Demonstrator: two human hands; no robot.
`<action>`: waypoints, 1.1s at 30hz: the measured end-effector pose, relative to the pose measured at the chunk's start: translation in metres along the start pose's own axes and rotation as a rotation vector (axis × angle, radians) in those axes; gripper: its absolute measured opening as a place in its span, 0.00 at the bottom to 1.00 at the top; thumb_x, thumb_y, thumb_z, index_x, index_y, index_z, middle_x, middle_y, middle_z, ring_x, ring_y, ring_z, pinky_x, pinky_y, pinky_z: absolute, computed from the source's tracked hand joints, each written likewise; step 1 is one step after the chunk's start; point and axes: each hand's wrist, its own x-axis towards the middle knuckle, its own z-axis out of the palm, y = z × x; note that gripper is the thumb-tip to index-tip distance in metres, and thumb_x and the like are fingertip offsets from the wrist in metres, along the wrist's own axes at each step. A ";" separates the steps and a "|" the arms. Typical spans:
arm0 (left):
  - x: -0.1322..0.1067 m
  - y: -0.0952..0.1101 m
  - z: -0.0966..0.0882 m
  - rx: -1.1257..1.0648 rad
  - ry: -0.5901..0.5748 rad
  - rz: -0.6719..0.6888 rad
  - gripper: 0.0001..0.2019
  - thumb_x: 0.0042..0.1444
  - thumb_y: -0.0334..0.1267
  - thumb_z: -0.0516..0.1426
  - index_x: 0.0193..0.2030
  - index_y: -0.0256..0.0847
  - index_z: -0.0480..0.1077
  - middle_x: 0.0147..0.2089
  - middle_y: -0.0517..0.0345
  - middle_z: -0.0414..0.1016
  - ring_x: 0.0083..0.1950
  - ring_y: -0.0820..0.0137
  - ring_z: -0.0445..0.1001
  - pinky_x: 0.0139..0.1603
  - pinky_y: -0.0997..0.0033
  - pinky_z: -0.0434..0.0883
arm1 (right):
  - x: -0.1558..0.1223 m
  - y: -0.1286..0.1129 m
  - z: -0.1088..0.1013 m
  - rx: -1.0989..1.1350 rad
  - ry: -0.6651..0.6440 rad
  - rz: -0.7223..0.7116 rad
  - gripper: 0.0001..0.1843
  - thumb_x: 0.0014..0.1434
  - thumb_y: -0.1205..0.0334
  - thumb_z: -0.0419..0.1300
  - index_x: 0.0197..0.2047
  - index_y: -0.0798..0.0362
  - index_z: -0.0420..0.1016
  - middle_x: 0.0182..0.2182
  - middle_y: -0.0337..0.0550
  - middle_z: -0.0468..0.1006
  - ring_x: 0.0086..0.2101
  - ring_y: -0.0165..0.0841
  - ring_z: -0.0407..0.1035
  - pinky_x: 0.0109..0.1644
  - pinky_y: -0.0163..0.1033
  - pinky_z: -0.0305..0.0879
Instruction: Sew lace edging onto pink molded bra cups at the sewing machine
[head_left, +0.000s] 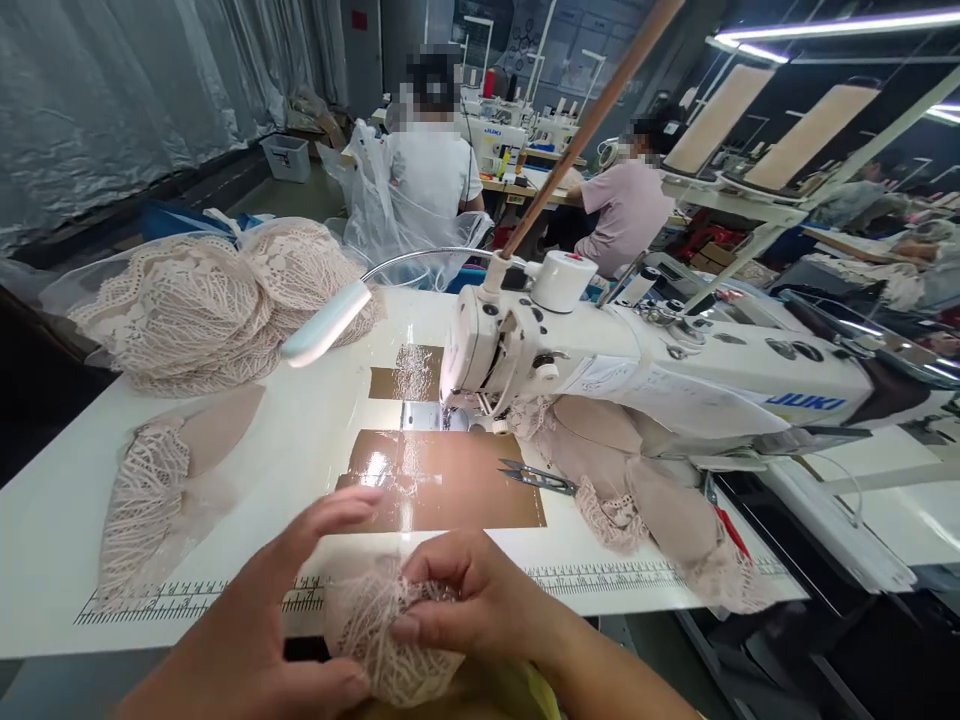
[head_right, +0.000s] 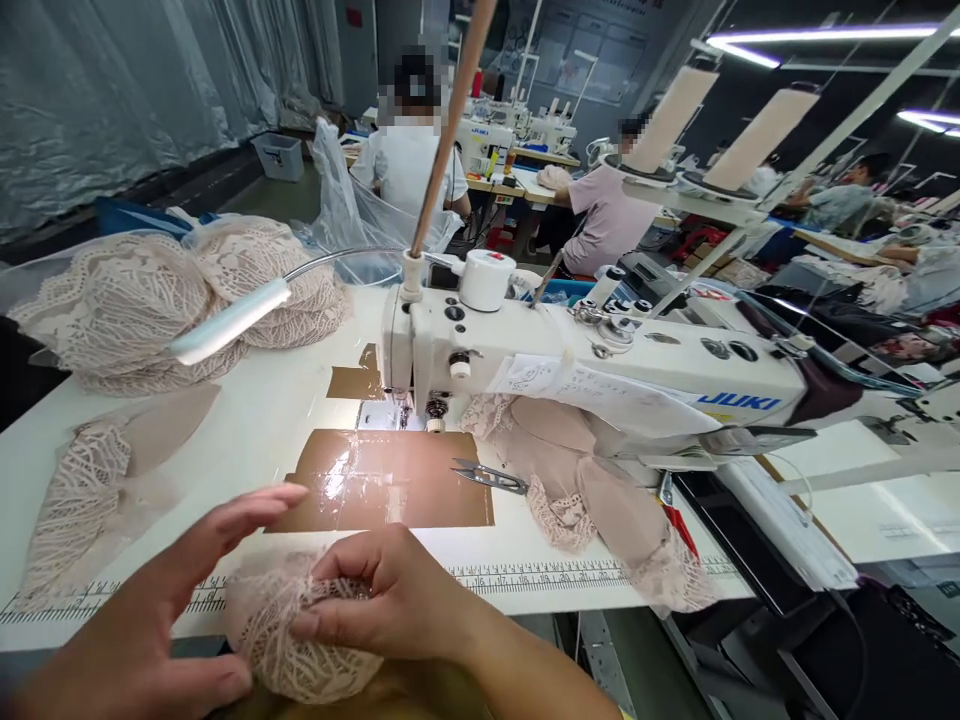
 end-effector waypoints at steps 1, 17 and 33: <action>0.005 0.005 0.002 0.017 -0.059 -0.036 0.33 0.42 0.39 0.67 0.57 0.50 0.62 0.58 0.54 0.67 0.59 0.55 0.64 0.57 0.62 0.66 | 0.000 0.000 0.003 -0.055 -0.007 -0.003 0.13 0.50 0.55 0.67 0.30 0.57 0.74 0.23 0.34 0.68 0.24 0.25 0.59 0.29 0.30 0.56; 0.025 0.014 0.011 -0.093 -0.294 -0.100 0.12 0.59 0.45 0.55 0.46 0.42 0.69 0.39 0.58 0.76 0.40 0.66 0.73 0.42 0.73 0.69 | 0.013 0.012 0.005 -0.284 0.310 -0.258 0.09 0.52 0.60 0.61 0.24 0.54 0.68 0.28 0.42 0.75 0.30 0.31 0.68 0.34 0.34 0.64; 0.039 0.010 0.017 -0.208 -0.295 -0.167 0.14 0.60 0.49 0.54 0.35 0.39 0.70 0.29 0.61 0.67 0.31 0.72 0.64 0.31 0.78 0.64 | 0.014 0.014 0.003 -0.328 0.332 -0.153 0.08 0.52 0.62 0.61 0.25 0.56 0.70 0.25 0.40 0.74 0.27 0.29 0.66 0.31 0.33 0.62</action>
